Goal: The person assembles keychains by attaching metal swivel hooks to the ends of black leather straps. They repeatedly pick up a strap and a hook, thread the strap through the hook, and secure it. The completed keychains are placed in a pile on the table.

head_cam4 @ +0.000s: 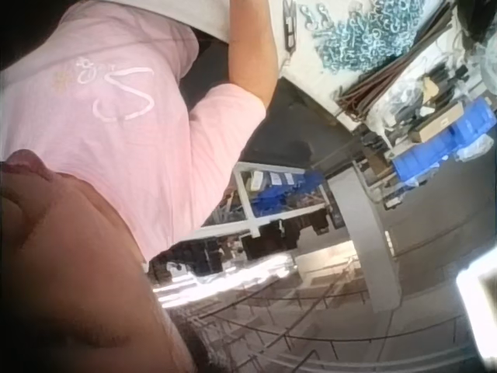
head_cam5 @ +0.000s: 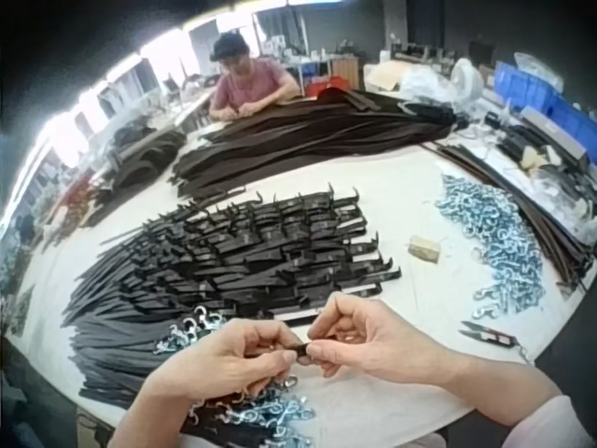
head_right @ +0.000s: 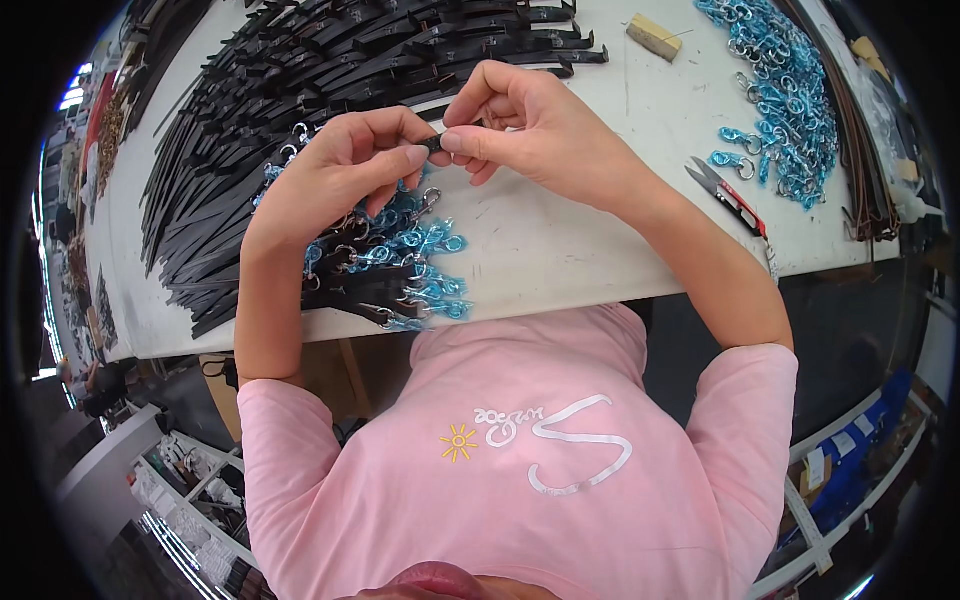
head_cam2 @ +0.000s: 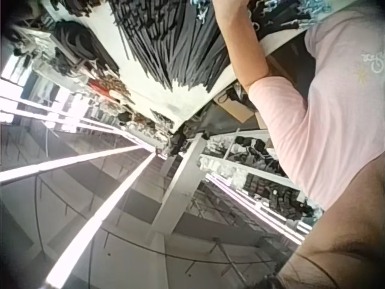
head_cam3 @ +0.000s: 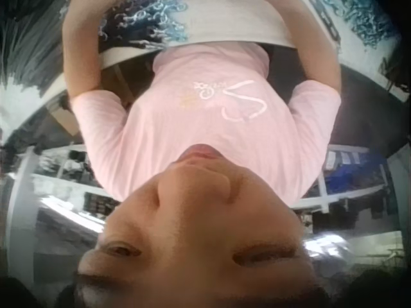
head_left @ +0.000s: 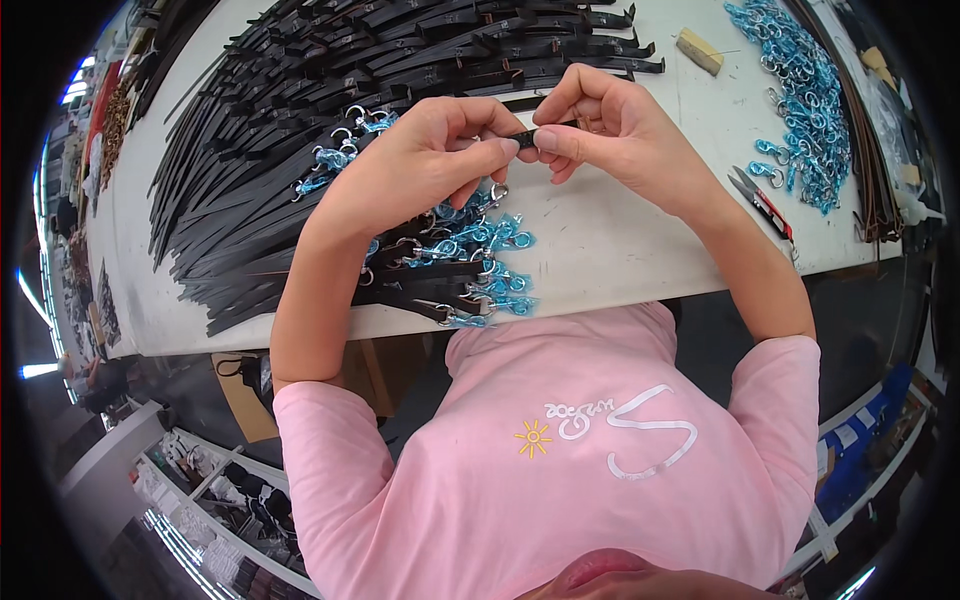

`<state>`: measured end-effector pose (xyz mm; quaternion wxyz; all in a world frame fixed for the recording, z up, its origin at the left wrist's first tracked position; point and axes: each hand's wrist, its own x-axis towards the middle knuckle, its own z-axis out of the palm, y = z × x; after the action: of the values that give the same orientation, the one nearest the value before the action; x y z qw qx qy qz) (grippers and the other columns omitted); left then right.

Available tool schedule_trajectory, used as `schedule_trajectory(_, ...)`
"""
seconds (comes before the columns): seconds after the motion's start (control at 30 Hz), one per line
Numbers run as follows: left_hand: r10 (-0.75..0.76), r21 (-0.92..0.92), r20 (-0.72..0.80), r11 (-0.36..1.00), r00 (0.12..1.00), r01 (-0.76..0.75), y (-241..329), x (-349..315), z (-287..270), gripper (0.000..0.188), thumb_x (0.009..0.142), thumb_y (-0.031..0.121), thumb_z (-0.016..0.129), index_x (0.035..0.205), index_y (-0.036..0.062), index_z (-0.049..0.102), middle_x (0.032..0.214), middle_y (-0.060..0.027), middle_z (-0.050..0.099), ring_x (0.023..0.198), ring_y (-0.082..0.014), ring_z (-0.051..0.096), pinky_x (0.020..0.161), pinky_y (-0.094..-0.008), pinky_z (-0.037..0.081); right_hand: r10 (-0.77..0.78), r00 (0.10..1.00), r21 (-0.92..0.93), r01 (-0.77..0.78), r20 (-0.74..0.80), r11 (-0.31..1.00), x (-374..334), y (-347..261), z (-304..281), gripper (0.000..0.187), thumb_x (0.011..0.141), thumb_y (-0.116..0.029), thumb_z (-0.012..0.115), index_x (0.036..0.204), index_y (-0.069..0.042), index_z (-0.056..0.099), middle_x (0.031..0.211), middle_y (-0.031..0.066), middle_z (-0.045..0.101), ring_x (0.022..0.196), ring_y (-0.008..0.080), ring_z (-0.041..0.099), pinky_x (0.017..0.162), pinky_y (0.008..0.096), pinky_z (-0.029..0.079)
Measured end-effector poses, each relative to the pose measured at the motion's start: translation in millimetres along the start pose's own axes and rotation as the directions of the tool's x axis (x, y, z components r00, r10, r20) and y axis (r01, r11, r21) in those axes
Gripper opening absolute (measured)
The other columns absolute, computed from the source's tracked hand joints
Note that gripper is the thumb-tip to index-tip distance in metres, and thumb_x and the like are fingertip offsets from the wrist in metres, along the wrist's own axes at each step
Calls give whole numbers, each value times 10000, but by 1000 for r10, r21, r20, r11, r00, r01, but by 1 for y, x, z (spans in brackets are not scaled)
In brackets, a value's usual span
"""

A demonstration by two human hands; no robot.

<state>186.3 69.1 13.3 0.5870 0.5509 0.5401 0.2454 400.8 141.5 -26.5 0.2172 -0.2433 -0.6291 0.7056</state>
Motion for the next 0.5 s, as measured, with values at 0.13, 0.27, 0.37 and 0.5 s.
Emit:
schedule_trajectory(0.13, 0, -4, -19, 1000, 1000, 0, -2, 3, 0, 199, 941, 174, 622, 1038, 6, 666, 738, 19, 601, 496, 2, 446, 443, -162, 319, -27, 999, 28, 28, -31, 999, 0, 1, 2, 201, 938, -156, 668, 1002, 15, 584, 883, 112, 683, 810, 144, 684, 700, 279, 588)
schedule_trajectory(0.27, 160, 37, -91, 987, 983, -157, -16, 6, 8, 186, 936, 148, 614, 1009, -18, 656, 825, 5, 634, 655, -26, 499, 555, -179, 380, -11, 1000, 49, 12, -27, 999, 1, 3, 5, 190, 939, -152, 664, 999, 13, 589, 857, 109, 684, 766, 137, 685, 698, 275, 594)
schedule_trajectory(0.37, 201, 144, -107, 972, 974, -185, -19, 7, 10, 179, 939, 139, 604, 1002, -21, 653, 844, 2, 640, 687, -35, 504, 581, -181, 392, 1, 1000, 84, 1, -30, 996, 1, 7, 5, 191, 939, -154, 665, 1008, 11, 596, 849, 105, 685, 748, 137, 685, 699, 274, 596)
schedule_trajectory(0.5, 15, 15, -23, 1000, 1000, -15, 1, 2, 0, 181, 955, 153, 597, 1017, -3, 663, 805, -4, 641, 586, -23, 510, 524, -164, 390, 23, 999, 103, -19, -36, 994, -1, 1, 1, 200, 936, -158, 668, 1020, 11, 603, 859, 101, 686, 762, 136, 683, 702, 275, 597)
